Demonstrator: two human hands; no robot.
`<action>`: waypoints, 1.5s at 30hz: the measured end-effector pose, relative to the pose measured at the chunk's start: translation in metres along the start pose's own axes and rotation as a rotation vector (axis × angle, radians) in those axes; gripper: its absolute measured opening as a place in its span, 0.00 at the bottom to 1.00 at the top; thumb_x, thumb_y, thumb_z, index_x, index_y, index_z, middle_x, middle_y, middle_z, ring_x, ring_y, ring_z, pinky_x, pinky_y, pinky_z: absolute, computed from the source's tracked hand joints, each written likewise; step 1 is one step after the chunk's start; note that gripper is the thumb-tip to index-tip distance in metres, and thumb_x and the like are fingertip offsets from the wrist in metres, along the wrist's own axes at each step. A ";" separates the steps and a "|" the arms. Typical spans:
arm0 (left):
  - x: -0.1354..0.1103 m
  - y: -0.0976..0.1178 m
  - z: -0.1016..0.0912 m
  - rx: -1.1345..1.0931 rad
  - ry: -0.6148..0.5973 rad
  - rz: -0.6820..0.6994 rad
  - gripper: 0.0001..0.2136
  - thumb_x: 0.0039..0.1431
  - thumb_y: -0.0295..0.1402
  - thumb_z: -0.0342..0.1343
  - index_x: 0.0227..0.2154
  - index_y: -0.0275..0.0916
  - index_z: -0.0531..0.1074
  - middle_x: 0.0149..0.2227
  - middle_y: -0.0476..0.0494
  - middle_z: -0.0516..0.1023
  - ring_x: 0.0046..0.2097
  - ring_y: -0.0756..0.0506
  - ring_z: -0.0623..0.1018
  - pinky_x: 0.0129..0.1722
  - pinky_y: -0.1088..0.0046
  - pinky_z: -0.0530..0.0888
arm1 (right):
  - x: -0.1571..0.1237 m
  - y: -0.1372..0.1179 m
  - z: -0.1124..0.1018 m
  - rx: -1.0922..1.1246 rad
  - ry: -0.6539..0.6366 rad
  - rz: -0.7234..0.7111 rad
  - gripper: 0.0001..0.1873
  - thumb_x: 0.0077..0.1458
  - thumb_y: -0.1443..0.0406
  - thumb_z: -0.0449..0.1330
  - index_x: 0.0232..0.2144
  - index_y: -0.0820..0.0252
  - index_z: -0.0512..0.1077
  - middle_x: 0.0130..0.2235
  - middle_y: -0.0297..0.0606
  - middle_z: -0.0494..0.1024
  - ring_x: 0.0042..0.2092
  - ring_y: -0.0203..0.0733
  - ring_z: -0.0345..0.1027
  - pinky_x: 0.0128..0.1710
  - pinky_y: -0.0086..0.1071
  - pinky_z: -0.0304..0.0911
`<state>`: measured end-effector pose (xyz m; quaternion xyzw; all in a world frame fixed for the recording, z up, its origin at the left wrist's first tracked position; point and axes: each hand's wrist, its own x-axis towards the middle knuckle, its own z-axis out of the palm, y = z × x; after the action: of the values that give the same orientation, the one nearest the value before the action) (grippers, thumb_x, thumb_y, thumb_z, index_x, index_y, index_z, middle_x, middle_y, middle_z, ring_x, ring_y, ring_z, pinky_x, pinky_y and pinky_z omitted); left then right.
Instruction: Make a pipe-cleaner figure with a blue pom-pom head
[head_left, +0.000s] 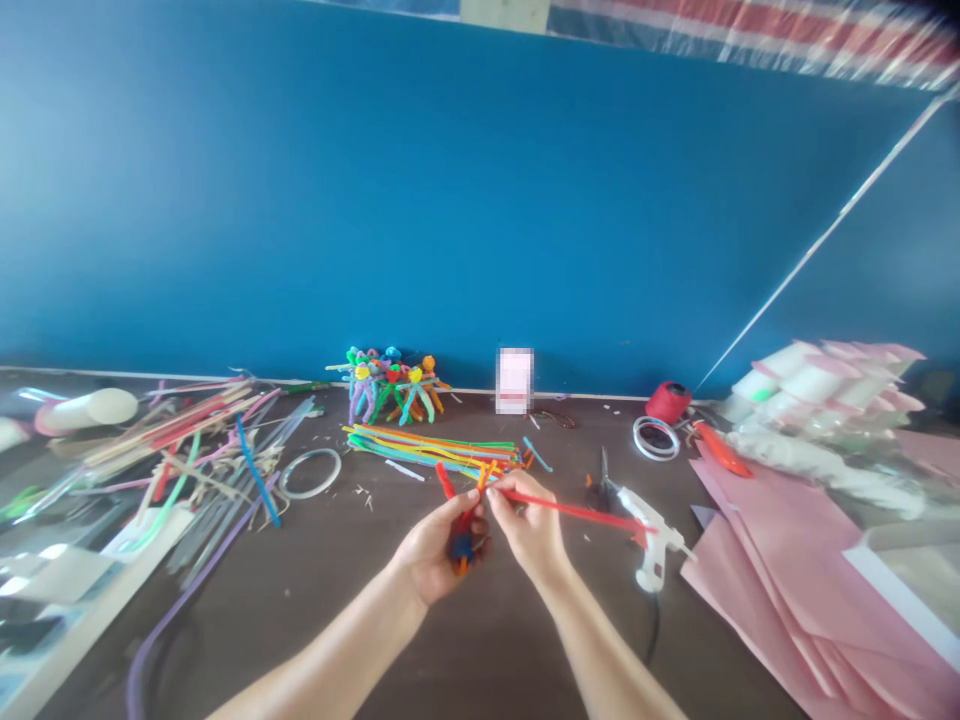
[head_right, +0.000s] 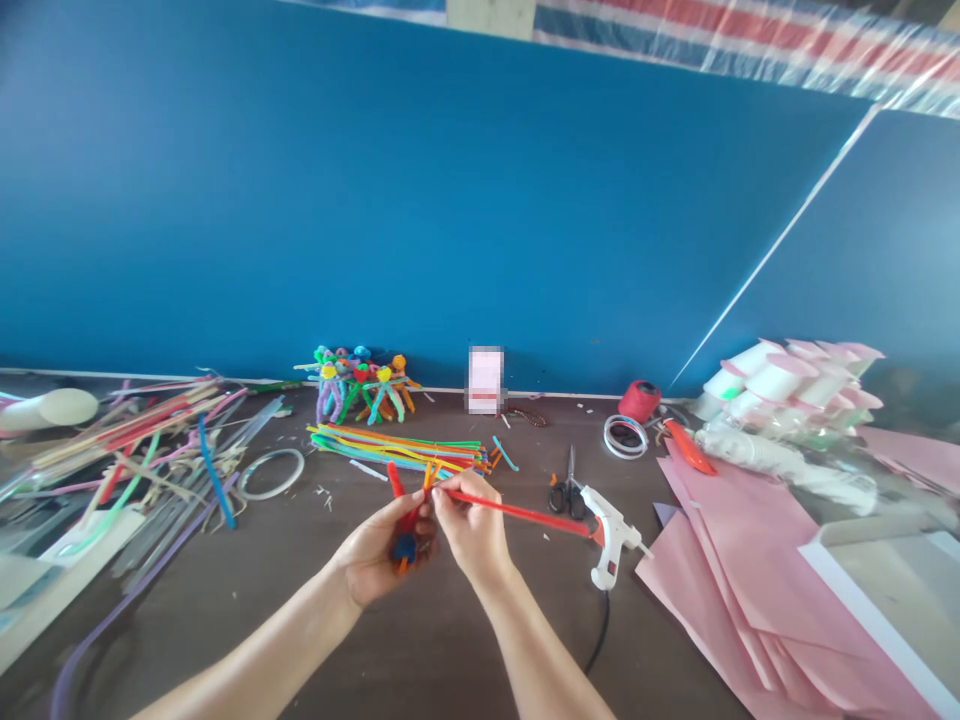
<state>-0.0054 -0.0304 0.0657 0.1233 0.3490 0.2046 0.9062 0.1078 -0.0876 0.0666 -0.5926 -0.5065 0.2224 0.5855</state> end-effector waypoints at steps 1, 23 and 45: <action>0.001 -0.001 0.001 0.007 0.042 0.039 0.05 0.49 0.28 0.54 0.22 0.33 0.66 0.19 0.53 0.66 0.19 0.56 0.66 0.23 0.76 0.67 | -0.002 -0.002 0.000 -0.079 0.022 -0.047 0.07 0.52 0.66 0.53 0.24 0.60 0.68 0.26 0.36 0.70 0.29 0.37 0.64 0.31 0.30 0.60; -0.001 0.032 -0.008 1.456 -0.218 0.966 0.02 0.39 0.27 0.58 0.18 0.40 0.74 0.26 0.46 0.72 0.34 0.45 0.69 0.43 0.66 0.62 | 0.010 -0.024 -0.025 -0.252 -0.319 -0.011 0.03 0.46 0.69 0.56 0.22 0.60 0.68 0.26 0.34 0.68 0.32 0.38 0.62 0.34 0.31 0.56; 0.021 0.001 -0.021 0.738 0.233 0.761 0.08 0.40 0.35 0.60 0.22 0.35 0.72 0.19 0.51 0.70 0.21 0.53 0.65 0.22 0.78 0.61 | -0.016 0.003 0.008 -0.392 0.052 -0.161 0.06 0.53 0.67 0.52 0.28 0.59 0.68 0.29 0.37 0.72 0.33 0.40 0.64 0.37 0.34 0.56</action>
<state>-0.0056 -0.0184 0.0388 0.5273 0.4266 0.3947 0.6199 0.0956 -0.0969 0.0572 -0.6585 -0.5703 0.0567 0.4877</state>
